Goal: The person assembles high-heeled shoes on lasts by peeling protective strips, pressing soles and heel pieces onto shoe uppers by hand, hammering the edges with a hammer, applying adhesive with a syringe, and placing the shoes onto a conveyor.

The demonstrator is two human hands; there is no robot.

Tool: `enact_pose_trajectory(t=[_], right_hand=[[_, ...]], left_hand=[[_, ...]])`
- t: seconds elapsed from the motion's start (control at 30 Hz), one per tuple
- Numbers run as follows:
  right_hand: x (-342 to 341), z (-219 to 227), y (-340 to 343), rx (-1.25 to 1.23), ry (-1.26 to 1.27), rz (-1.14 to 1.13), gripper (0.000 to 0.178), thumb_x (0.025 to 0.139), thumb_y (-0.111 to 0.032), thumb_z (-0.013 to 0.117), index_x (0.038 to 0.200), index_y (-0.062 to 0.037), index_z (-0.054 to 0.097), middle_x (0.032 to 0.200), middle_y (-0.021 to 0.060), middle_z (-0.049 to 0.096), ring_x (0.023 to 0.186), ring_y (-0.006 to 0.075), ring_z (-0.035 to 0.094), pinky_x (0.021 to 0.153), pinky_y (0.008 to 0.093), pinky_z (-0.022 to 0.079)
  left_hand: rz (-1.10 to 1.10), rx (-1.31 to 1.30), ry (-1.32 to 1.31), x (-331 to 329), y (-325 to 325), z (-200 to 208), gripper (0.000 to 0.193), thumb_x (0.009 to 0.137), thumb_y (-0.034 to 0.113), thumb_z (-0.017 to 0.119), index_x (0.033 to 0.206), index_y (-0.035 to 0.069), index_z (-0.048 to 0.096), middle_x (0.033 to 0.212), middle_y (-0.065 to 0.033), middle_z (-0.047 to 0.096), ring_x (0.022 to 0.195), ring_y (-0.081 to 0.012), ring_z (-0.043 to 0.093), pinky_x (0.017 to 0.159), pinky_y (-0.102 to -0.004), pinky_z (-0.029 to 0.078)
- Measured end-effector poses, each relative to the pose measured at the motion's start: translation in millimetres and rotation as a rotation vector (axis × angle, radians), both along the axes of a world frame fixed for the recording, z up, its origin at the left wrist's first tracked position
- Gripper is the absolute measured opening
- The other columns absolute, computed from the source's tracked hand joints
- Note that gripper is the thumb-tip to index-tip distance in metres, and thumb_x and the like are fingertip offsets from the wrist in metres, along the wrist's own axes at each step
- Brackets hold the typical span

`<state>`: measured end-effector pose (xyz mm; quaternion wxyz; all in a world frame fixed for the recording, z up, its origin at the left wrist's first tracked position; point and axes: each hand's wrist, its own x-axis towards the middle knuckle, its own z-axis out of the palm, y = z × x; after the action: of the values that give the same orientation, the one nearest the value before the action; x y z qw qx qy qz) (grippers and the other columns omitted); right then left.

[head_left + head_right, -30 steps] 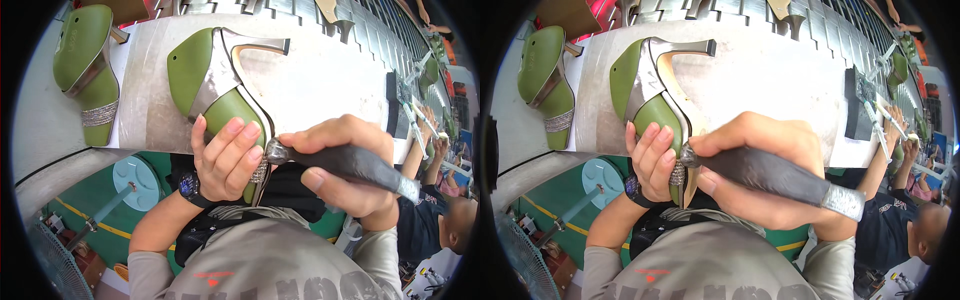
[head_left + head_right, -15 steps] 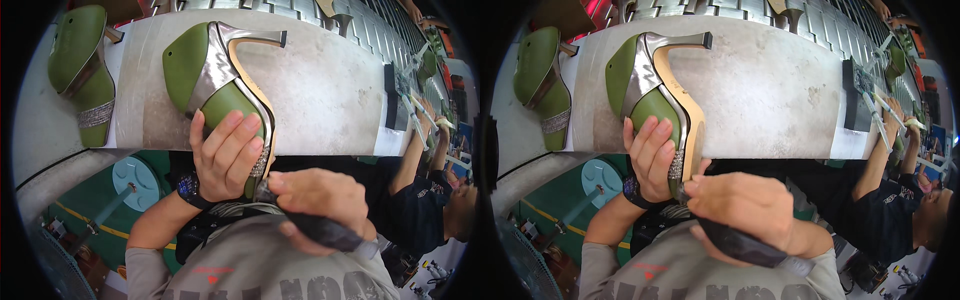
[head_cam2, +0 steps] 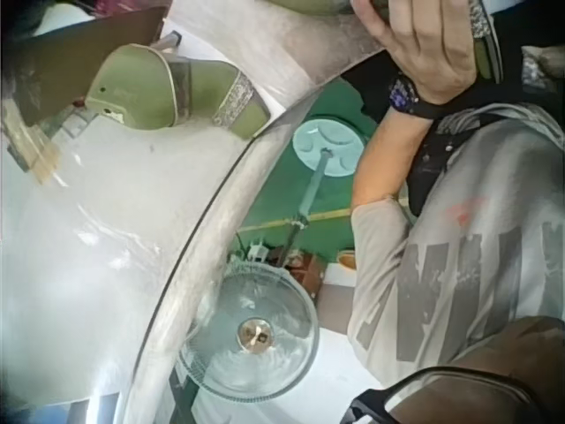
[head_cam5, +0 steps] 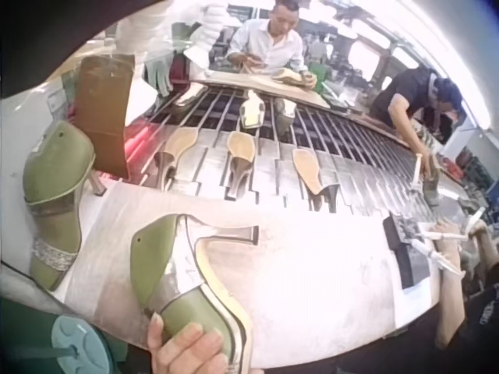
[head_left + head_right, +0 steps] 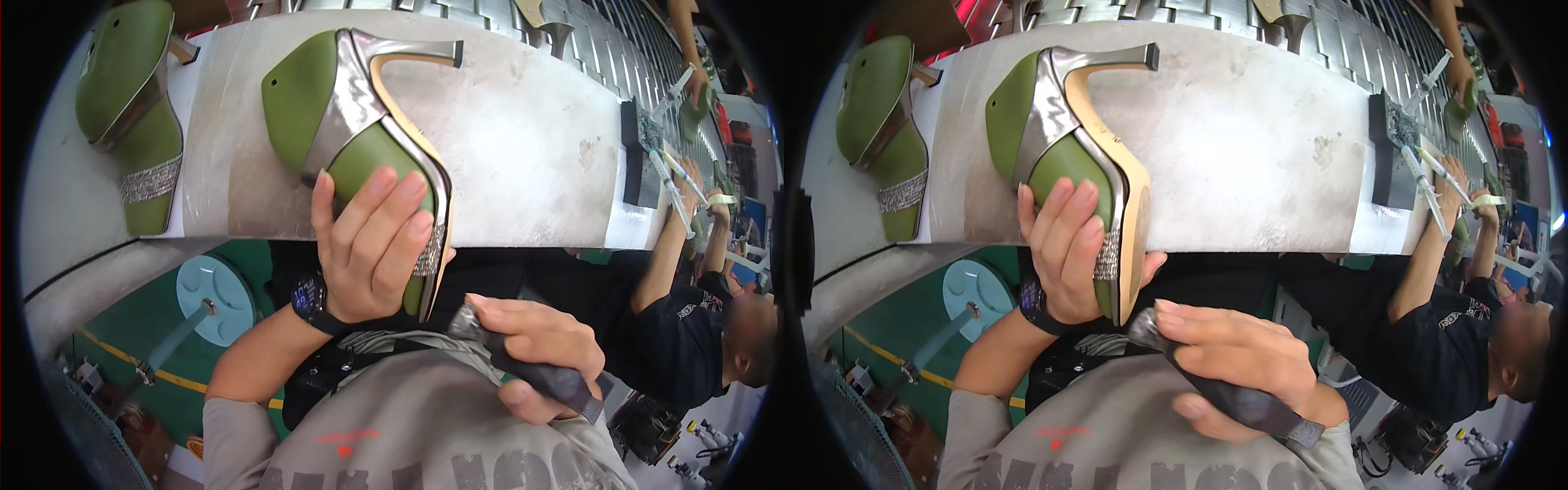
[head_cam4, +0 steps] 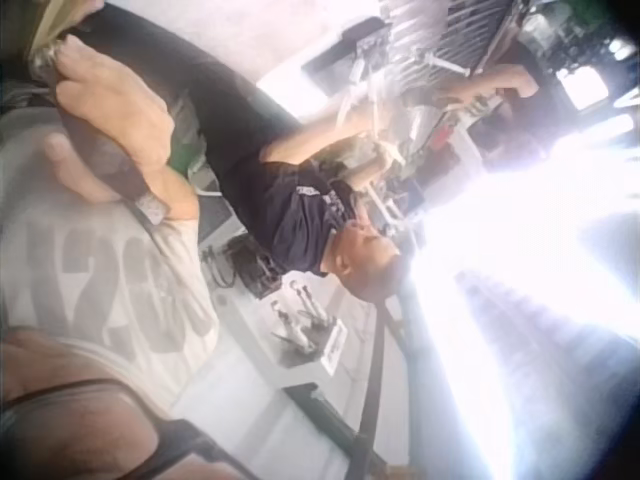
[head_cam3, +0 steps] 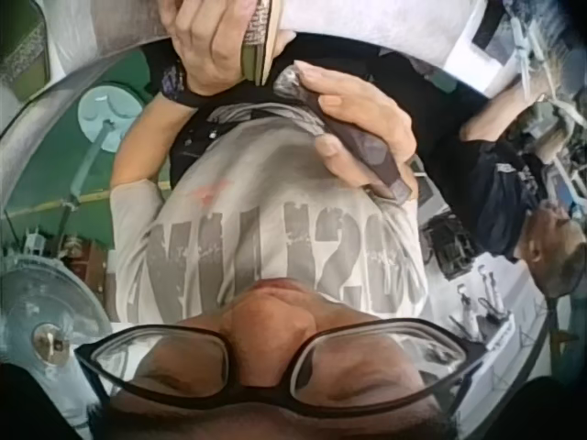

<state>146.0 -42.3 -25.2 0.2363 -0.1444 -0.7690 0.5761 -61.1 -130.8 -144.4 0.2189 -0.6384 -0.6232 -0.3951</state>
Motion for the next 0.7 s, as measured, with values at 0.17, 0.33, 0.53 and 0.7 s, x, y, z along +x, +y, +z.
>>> enact_pose_trajectory(t=[0.17,0.33,0.53,0.7], right_hand=[[-32.5,1.9,28.2,-0.189,0.014,-0.185,0.026,0.092,0.001,0.077,0.115,0.0071,0.068,0.120,0.0248,0.076,0.105,0.0252,0.076,0.096,0.0379,0.060],[-64.0,10.2,69.2,-0.152,-0.067,-0.220,0.025,0.099,-0.013,0.069,0.116,0.0054,0.065,0.114,0.0220,0.077,0.092,0.0174,0.072,0.083,0.0305,0.058],[-33.6,25.9,58.2,-0.086,0.171,-0.342,0.040,0.104,-0.034,0.063,0.119,0.0019,0.057,0.117,0.0357,0.069,0.082,0.0252,0.072,0.072,0.0352,0.062],[-40.6,10.8,57.6,-0.353,-0.045,-0.085,0.026,0.094,0.001,0.074,0.118,0.0058,0.066,0.117,0.0243,0.074,0.100,0.0249,0.076,0.092,0.0356,0.061]], left_hand=[[0.031,0.019,-0.102,7.2,5.3,-0.8,0.043,0.103,0.035,0.071,0.134,0.010,0.054,0.139,-0.0134,0.067,0.134,-0.0326,0.061,0.125,-0.0656,0.030],[0.042,0.046,-0.053,5.4,6.6,-6.9,0.067,0.097,0.044,0.077,0.143,0.006,0.046,0.143,-0.0191,0.059,0.136,-0.0385,0.057,0.123,-0.0684,0.030],[0.045,0.002,0.011,5.6,6.0,-5.1,0.081,0.093,0.050,0.079,0.146,0.002,0.040,0.143,-0.0233,0.054,0.136,-0.0435,0.055,0.121,-0.0719,0.032],[0.022,0.054,-0.090,8.1,2.7,-9.8,0.030,0.103,0.013,0.064,0.131,0.007,0.056,0.137,-0.0146,0.066,0.132,-0.0338,0.060,0.123,-0.0719,0.029]])
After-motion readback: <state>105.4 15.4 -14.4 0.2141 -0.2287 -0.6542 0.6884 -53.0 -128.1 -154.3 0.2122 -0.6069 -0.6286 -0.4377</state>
